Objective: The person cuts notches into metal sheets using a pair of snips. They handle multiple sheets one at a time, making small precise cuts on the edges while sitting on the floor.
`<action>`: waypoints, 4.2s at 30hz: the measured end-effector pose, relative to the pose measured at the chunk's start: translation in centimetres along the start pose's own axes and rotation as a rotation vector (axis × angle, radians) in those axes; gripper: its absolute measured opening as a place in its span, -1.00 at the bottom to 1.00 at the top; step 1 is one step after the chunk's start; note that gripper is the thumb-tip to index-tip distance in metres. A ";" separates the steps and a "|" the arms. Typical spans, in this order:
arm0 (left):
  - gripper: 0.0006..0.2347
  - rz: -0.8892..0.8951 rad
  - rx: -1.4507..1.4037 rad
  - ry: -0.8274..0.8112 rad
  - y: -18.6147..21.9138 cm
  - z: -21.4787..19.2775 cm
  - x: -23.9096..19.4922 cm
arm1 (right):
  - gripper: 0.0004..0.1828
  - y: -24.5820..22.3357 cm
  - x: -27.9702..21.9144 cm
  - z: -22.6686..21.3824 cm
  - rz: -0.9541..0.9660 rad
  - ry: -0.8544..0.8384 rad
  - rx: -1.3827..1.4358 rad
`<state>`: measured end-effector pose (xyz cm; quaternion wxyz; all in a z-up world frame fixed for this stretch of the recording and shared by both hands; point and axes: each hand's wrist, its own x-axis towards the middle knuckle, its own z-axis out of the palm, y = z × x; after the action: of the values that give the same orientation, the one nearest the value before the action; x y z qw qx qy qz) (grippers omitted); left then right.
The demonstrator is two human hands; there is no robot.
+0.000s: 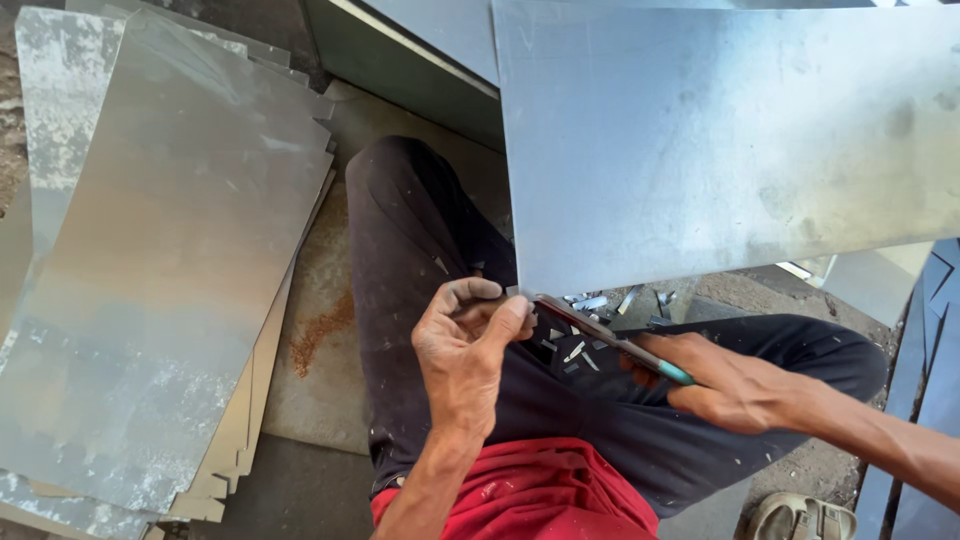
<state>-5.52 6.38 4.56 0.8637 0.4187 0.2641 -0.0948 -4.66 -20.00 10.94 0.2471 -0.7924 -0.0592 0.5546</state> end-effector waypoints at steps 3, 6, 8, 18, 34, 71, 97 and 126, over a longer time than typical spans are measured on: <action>-0.76 0.059 -0.074 -0.030 -0.3 0.0 0.1 | -0.27 -0.6 0.4 -1.1 0.161 -0.066 -0.090; -0.71 0.071 -0.073 -0.040 -0.3 -0.1 0.1 | -0.41 -1.0 0.7 -2.0 0.157 -0.069 -0.132; -0.67 0.077 -0.061 -0.015 -0.5 -0.1 0.0 | -0.57 -0.7 1.4 -2.1 0.151 -0.010 -0.203; -0.72 0.354 0.525 -0.171 5.2 4.4 6.9 | -0.77 6.7 -0.7 3.7 0.019 0.295 -0.036; -0.75 -0.052 0.186 -0.268 -8.2 10.3 -1.3 | -0.78 6.6 -4.6 17.6 0.274 0.439 0.688; -0.64 0.509 0.497 -0.022 -8.5 10.9 1.9 | -0.70 1.6 -3.2 17.7 0.069 0.617 0.938; -0.89 -0.137 0.424 -0.492 -14.7 13.0 -1.6 | -0.80 3.4 -3.0 19.0 0.335 0.888 1.181; -0.89 -0.185 0.227 -0.242 -2.2 0.4 -0.4 | -0.46 -3.5 -1.6 10.1 0.124 0.216 0.676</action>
<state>-6.51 4.64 3.52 0.8239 0.4731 0.1830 -0.2527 -13.78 -14.29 11.21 0.4660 -0.7219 0.2021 0.4699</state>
